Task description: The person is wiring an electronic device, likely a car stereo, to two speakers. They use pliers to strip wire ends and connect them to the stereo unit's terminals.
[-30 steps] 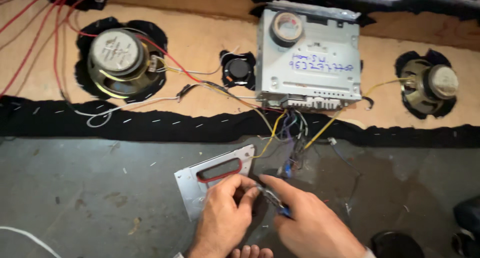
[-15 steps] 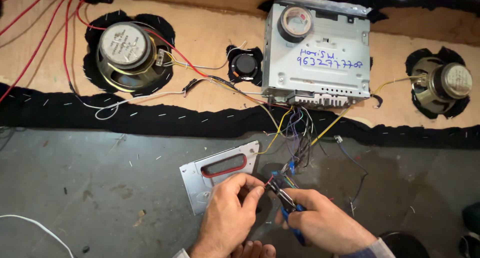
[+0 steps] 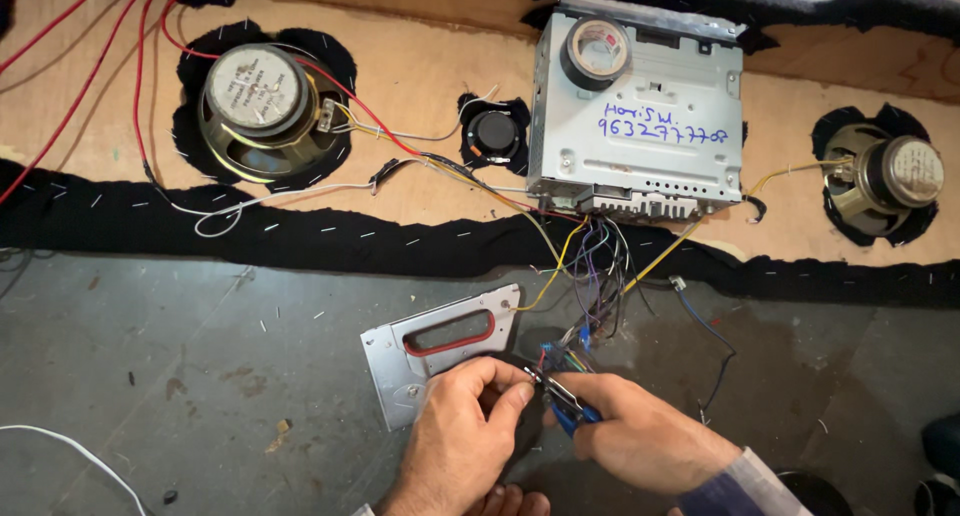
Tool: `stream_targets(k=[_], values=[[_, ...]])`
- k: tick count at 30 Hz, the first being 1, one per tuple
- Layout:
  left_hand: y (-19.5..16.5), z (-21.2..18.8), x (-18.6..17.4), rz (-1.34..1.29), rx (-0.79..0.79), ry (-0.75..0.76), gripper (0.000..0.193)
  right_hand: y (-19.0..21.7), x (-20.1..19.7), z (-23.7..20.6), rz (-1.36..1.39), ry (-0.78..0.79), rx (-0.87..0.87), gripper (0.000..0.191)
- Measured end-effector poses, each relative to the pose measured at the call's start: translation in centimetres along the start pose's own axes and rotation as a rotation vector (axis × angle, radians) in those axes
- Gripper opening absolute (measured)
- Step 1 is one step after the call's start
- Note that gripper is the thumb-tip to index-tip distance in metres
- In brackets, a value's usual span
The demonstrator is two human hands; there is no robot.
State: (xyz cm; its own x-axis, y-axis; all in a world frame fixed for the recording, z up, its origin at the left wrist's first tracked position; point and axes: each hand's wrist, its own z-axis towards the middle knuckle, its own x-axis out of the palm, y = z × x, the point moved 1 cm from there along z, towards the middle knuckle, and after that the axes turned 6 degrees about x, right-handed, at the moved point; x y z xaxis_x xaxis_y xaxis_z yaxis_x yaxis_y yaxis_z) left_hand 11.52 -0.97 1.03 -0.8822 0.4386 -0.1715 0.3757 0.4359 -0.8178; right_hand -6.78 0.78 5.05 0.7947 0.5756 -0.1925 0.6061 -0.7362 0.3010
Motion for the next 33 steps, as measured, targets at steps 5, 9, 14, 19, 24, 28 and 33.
stream_targets(k=[5,9,14,19,24,28,33], values=[[0.1,0.0,0.0,-0.035,0.027,-0.003,0.017,0.5,-0.1,0.1,-0.028,-0.022,-0.095,0.038],[0.2,-0.1,0.0,0.019,-0.051,0.012,0.018,0.7,-0.2,-0.2,-0.063,-0.039,-0.089,0.038],[-0.1,0.0,0.1,-0.005,0.04,-0.031,0.017,1.0,-0.1,-0.3,0.028,-0.022,0.099,0.029],[-0.2,-0.1,0.1,0.018,-0.032,-0.006,0.017,0.8,-0.1,0.2,-0.08,-0.153,-0.107,0.031],[-0.3,0.0,0.5,0.013,-0.056,0.018,0.018,-0.1,-0.5,0.6,-0.076,-0.143,-0.111,0.034],[-0.2,0.1,0.4,-0.032,-0.015,0.001,0.017,-0.4,-0.4,0.8,-0.056,-0.163,-0.179,0.043],[0.9,-0.5,0.0,0.052,-0.074,0.07,0.018,-0.7,0.5,0.4,0.031,0.004,-0.109,0.043]])
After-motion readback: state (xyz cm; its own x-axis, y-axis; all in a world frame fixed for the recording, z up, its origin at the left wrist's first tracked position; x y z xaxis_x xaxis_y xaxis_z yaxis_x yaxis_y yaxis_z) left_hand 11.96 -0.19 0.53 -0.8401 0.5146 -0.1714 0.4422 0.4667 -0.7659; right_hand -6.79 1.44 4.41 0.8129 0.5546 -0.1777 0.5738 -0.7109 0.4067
